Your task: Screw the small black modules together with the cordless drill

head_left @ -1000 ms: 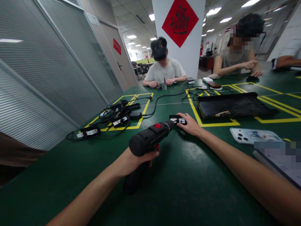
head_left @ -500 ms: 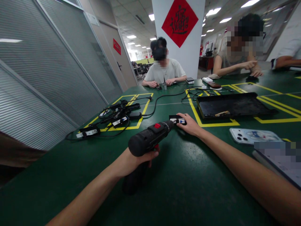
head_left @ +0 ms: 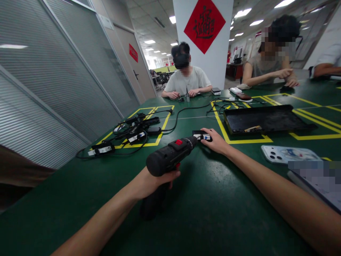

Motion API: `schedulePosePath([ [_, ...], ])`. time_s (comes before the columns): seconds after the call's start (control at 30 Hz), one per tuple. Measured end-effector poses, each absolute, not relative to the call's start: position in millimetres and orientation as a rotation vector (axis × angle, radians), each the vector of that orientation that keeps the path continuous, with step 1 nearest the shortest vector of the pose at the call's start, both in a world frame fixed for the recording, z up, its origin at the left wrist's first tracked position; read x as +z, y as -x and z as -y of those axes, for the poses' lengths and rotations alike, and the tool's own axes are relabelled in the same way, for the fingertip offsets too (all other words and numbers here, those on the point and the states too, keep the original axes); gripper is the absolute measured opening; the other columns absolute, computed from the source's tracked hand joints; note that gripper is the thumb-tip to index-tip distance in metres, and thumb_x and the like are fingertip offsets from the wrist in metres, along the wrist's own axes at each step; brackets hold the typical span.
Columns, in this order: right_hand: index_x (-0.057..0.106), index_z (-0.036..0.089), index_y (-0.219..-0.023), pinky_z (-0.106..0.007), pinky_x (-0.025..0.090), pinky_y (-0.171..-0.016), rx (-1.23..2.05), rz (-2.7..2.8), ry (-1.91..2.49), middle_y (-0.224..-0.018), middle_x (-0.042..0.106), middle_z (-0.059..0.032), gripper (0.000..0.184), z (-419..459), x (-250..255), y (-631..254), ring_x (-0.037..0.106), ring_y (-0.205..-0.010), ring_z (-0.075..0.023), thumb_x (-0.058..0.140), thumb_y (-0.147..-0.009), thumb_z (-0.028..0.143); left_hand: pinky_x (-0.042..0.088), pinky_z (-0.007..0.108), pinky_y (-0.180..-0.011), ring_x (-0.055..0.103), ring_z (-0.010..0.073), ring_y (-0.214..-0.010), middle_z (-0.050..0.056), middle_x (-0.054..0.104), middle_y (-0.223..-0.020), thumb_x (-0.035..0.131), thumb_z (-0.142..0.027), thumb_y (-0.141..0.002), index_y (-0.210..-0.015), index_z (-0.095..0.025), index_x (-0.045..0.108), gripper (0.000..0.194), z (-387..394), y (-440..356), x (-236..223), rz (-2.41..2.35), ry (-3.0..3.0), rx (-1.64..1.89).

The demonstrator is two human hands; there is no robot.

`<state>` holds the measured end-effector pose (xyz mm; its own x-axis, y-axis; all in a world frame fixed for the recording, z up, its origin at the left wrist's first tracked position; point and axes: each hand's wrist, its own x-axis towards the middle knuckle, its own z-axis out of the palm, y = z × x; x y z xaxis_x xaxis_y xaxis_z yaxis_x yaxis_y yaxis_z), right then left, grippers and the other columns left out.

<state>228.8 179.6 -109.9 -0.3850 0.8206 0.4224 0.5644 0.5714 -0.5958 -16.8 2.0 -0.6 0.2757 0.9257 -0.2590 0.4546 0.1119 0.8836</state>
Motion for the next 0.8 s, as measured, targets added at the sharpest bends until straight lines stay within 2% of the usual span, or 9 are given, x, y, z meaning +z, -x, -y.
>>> schedulePosePath([
  [0.1, 0.046, 0.026, -0.132, -0.040, 0.039, -0.099, 0.468, 2.101, 1.101, -0.114, 0.052, -0.0072, 0.054, -179.8, -110.1, -228.9, 0.054, -0.106, -0.0238, 0.059, -0.080, 0.034, 0.047, 0.030, -0.060, 0.059, 0.0153, -0.060, 0.002, 0.060, -0.069, 0.065, -0.038, -0.078, -0.094, -0.012, 0.057, 0.032, -2.4, 17.0, -0.6, -1.362, -1.492, 0.564],
  [0.3, 0.045, 0.026, -0.132, -0.040, 0.040, -0.098, 0.464, 2.105, 1.105, -0.113, 0.051, -0.0069, 0.054, -179.6, -110.2, -228.7, 0.054, -0.106, -0.0233, 0.059, -0.081, 0.035, 0.049, 0.031, -0.061, 0.058, 0.0119, -0.060, 0.007, 0.062, -0.097, 0.066, -0.037, -0.077, -0.101, -0.013, 0.056, 0.035, -1.5, 14.6, 1.7, -1.286, -1.497, 0.598],
  [0.53, 0.046, 0.025, -0.132, -0.039, 0.040, -0.099, 0.455, 2.105, 1.111, -0.114, 0.051, -0.0076, 0.054, -181.1, -111.4, -228.3, 0.054, -0.106, -0.0235, 0.059, -0.080, 0.034, 0.050, 0.032, -0.062, 0.059, 0.0123, -0.062, 0.007, 0.061, -0.104, 0.065, -0.037, -0.077, -0.109, -0.016, 0.055, 0.040, 1.3, 11.3, 4.6, -1.292, -1.507, 0.558],
  [0.6, 0.046, 0.025, -0.132, -0.039, 0.040, -0.099, 0.454, 2.107, 1.109, -0.114, 0.051, -0.0074, 0.054, -181.1, -111.4, -228.4, 0.054, -0.106, -0.0234, 0.059, -0.080, 0.034, 0.050, 0.031, -0.061, 0.059, 0.0122, -0.062, 0.007, 0.062, -0.101, 0.065, -0.037, -0.077, -0.105, -0.015, 0.056, 0.036, 0.9, 11.4, 4.4, -1.288, -1.511, 0.559],
  [0.73, 0.046, 0.026, -0.131, -0.039, 0.039, -0.100, 0.454, 2.110, 1.105, -0.115, 0.051, -0.0073, 0.053, -180.0, -110.6, -228.4, 0.053, -0.108, -0.0236, 0.058, -0.080, 0.034, 0.049, 0.029, -0.060, 0.058, 0.0131, -0.060, 0.004, 0.061, -0.081, 0.065, -0.036, -0.078, -0.094, -0.013, 0.058, 0.029, -1.3, 14.5, 1.0, -1.323, -1.519, 0.560],
  [0.8, 0.046, 0.025, -0.131, -0.039, 0.038, -0.101, 0.453, 2.109, 1.102, -0.116, 0.051, -0.0078, 0.053, -179.4, -110.0, -228.2, 0.052, -0.110, -0.0238, 0.058, -0.080, 0.034, 0.049, 0.029, -0.060, 0.058, 0.0130, -0.060, 0.004, 0.061, -0.081, 0.065, -0.037, -0.078, -0.092, -0.012, 0.057, 0.029, -2.3, 15.9, -0.5, -1.330, -1.518, 0.559],
])
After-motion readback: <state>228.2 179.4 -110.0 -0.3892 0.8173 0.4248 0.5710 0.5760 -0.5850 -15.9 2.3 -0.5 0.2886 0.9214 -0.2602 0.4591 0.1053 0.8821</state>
